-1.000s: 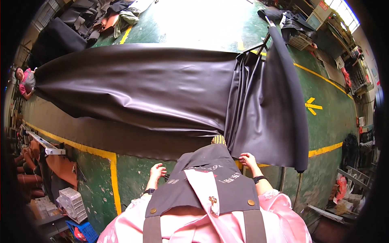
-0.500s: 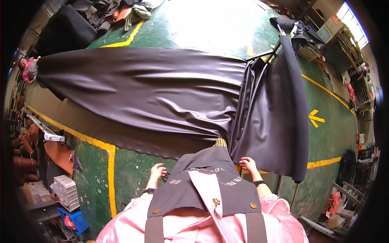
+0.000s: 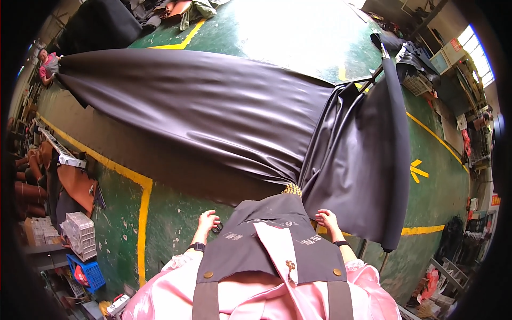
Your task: Cutting a large black material sheet using a metal guide and scissors, then rolling it up in a factory environment.
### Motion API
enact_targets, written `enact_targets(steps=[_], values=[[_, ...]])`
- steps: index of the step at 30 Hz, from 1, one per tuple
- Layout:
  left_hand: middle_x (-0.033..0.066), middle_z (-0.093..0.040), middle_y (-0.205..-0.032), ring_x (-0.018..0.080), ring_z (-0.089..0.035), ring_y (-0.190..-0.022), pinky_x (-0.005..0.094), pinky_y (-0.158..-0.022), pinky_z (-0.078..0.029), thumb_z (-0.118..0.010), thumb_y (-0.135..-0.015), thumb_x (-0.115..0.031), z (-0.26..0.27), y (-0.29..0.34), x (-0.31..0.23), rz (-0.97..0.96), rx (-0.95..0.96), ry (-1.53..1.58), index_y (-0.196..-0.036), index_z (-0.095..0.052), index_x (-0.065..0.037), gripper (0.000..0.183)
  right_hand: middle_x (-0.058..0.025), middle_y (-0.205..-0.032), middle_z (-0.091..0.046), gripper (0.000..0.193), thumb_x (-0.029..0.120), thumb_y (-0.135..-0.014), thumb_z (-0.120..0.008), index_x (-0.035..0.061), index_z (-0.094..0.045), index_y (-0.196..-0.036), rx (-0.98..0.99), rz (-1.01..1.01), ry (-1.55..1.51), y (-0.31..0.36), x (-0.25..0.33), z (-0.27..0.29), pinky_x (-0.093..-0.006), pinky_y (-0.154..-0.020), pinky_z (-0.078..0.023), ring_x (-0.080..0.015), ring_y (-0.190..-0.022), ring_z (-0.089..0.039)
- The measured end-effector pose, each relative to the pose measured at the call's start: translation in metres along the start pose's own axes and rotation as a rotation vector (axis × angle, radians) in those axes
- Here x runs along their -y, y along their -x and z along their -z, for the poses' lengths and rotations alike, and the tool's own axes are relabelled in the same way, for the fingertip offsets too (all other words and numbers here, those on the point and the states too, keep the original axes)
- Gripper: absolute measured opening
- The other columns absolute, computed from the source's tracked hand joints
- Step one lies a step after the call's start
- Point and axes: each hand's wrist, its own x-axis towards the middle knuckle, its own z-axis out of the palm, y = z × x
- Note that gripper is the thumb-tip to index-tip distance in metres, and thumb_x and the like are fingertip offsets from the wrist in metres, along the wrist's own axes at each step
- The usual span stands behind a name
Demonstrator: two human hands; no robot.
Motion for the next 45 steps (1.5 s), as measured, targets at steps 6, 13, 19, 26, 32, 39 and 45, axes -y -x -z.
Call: enact_targets(steps=[6,13,19,26,32,39,45], values=[[0.0117,-0.063,-0.089,0.0153,-0.062,-0.064,0.0240,-0.050,-0.049,-0.044,-0.082,-0.003,0.000,-0.003,0.008,0.015,0.003,0.047,-0.119,-0.046,0.000,0.038,-0.0044,-0.089,-0.064,0.018,0.010,-0.087,-0.046,0.0096,-0.056,-0.102,0.025,0.000,-0.014,0.000,0.004,0.000,-0.0249,-0.062,-0.047,-0.0121,-0.070,-0.060],[0.0113,-0.063,-0.087,0.0144,-0.062,-0.062,0.0232,-0.049,-0.049,-0.045,-0.082,-0.003,0.002,0.007,0.009,0.020,-0.010,0.083,-0.119,-0.046,0.000,0.038,-0.0046,-0.089,-0.064,0.018,0.010,-0.087,-0.046,0.0079,-0.056,-0.103,0.026,0.012,0.016,0.000,0.014,-0.004,-0.0247,-0.063,-0.048,-0.0118,-0.071,-0.059],[0.0107,-0.063,-0.085,0.0130,-0.061,-0.061,0.0226,-0.048,-0.048,-0.047,-0.082,-0.003,0.008,0.007,0.024,0.086,-0.016,0.096,-0.119,-0.046,0.001,0.037,-0.0039,-0.088,-0.063,0.019,0.012,-0.087,-0.048,0.0082,-0.056,-0.104,0.049,0.024,0.034,0.003,0.029,-0.015,-0.0232,-0.063,-0.048,-0.0114,-0.074,-0.060],[0.0100,-0.063,-0.086,0.0123,-0.061,-0.061,0.0229,-0.050,-0.049,-0.048,-0.081,-0.004,0.006,0.000,0.017,0.099,0.001,0.036,-0.118,-0.048,0.001,0.037,-0.0033,-0.088,-0.063,0.018,0.011,-0.086,-0.049,0.0082,-0.056,-0.103,0.056,0.008,0.042,0.003,0.030,-0.019,-0.0227,-0.064,-0.048,-0.0109,-0.075,-0.060],[0.0088,-0.064,-0.087,0.0127,-0.061,-0.063,0.0242,-0.053,-0.050,-0.047,-0.081,-0.006,-0.018,-0.033,0.008,0.123,0.078,-0.103,-0.118,-0.048,0.000,0.037,-0.0028,-0.088,-0.063,0.017,0.012,-0.087,-0.049,0.0084,-0.056,-0.102,0.058,-0.090,0.093,-0.018,0.010,-0.021,-0.0227,-0.064,-0.047,-0.0106,-0.076,-0.060],[0.0061,-0.064,-0.084,0.0102,-0.059,-0.063,0.0229,-0.055,-0.048,-0.047,-0.083,-0.007,-0.096,-0.149,0.040,0.181,0.235,-0.208,-0.118,-0.050,-0.004,0.035,-0.0023,-0.085,-0.063,0.015,0.011,-0.086,-0.050,0.0083,-0.056,-0.100,0.065,-0.211,0.135,-0.106,-0.032,-0.034,-0.0208,-0.062,-0.045,-0.0089,-0.072,-0.059],[0.0123,-0.048,-0.120,0.0206,-0.050,-0.103,0.0354,-0.084,-0.041,-0.063,-0.076,-0.043,-0.207,-0.308,0.099,0.348,0.233,-0.136,-0.134,-0.025,-0.003,0.080,-0.0045,-0.088,-0.063,0.021,0.009,-0.081,-0.054,0.0043,-0.055,-0.102,-0.019,-0.055,0.382,-0.267,-0.106,-0.047,-0.0246,-0.068,-0.046,-0.0125,-0.076,-0.058]])
